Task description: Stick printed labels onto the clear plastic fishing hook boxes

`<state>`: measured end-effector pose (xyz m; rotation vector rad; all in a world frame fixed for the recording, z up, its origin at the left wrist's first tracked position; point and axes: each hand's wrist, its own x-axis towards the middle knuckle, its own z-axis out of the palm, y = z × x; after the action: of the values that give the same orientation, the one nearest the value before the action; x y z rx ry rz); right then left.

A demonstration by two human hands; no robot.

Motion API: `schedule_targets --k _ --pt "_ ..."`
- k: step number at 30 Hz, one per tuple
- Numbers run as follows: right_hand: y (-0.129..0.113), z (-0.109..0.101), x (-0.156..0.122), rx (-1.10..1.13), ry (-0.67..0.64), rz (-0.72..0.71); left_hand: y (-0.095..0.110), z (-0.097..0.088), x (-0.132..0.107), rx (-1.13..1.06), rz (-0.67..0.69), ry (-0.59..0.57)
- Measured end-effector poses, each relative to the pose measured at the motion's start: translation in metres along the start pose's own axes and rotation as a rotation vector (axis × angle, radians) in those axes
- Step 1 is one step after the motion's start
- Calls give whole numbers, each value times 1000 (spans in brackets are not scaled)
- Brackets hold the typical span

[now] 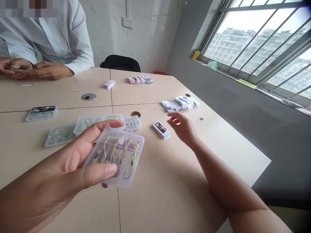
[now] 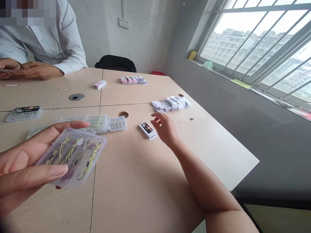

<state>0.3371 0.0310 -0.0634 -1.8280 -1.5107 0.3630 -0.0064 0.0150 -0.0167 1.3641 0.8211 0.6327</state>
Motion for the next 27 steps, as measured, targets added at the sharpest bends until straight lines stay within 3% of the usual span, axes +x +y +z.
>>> schedule_targets --k 4,12,19,27 --pt "14 21 -5 -213 -63 0 -4 3 4 -137 -182 -68" --pt "14 33 -10 -446 -142 -13 -8 9 7 -133 -215 -187" --pt "10 32 -13 -572 -177 -127 -12 11 10 -68 -223 -159" --pt "8 37 -14 -709 -171 -213 -21 5 10 -45 -238 -232"
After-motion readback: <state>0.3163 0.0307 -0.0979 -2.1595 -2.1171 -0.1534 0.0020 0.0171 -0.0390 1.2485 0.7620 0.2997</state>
